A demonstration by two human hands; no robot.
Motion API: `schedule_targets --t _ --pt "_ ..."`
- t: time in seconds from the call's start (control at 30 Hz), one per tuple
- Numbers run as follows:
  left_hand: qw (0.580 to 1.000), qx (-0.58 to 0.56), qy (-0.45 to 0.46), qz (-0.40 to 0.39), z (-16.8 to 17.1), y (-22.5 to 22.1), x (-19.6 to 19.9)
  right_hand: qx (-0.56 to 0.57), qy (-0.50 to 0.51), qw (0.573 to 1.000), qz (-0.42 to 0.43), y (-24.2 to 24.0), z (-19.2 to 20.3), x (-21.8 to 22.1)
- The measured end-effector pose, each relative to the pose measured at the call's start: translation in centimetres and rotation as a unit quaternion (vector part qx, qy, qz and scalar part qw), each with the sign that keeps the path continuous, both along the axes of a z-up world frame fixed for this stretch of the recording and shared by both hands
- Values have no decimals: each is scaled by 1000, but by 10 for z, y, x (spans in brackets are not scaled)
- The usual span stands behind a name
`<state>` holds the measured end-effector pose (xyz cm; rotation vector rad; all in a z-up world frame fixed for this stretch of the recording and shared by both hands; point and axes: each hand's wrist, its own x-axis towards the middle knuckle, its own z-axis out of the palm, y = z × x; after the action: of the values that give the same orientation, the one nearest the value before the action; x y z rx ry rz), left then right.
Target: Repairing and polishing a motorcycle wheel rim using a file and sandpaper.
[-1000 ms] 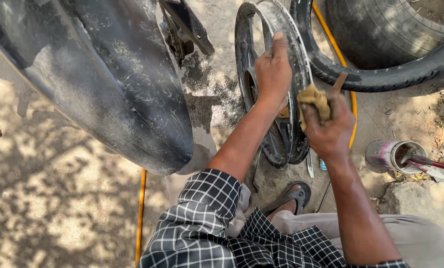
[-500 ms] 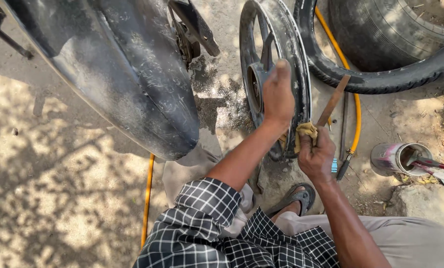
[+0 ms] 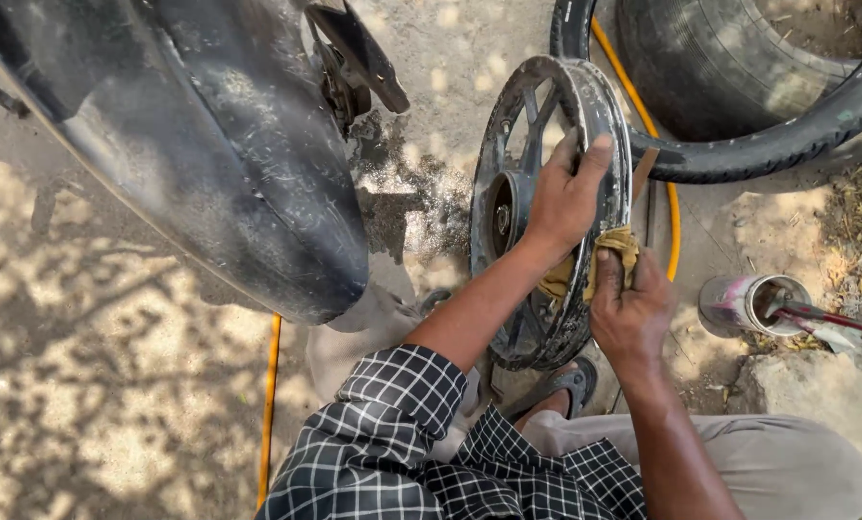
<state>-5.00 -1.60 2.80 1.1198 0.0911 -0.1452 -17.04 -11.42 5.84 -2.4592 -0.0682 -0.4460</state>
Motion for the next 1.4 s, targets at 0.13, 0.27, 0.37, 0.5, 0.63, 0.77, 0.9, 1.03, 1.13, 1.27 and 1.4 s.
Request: schedule_targets --t 0.13,0.27,0.37,0.5,0.63,0.77,0.9,1.03,1.13,1.27,1.4 --pt "998 67 -18 -7 -15 -11 18 14 22 999 -45 -1 -5 -11" --pt "998 -40 -23 49 -12 -2 37 -63 3 998 24 -9 -35 -42" --pt "998 -9 -18 65 -22 6 43 -43 6 999 29 -18 -52 -46" --pt "997 -24 47 60 -34 23 62 -79 110 991 4 -26 -42 5" --pt "993 -29 -14 117 -21 30 46 -95 122 988 22 -6 8 95" --pt "989 45 -47 135 -28 7 36 -130 108 985 43 4 24 163" --pt "982 61 -66 164 -44 0 53 -181 45 979 85 -8 17 135" --pt "993 37 65 90 -28 16 54 -128 94 986 51 -17 -13 26" --pt "991 47 -22 124 -26 24 67 -65 75 994 43 -43 -87 -36" --pt "993 42 33 103 -44 24 69 -39 14 998 52 -44 -125 -79" --pt "995 -5 -11 103 -49 23 75 227 69 971 -37 -48 -100 -74"
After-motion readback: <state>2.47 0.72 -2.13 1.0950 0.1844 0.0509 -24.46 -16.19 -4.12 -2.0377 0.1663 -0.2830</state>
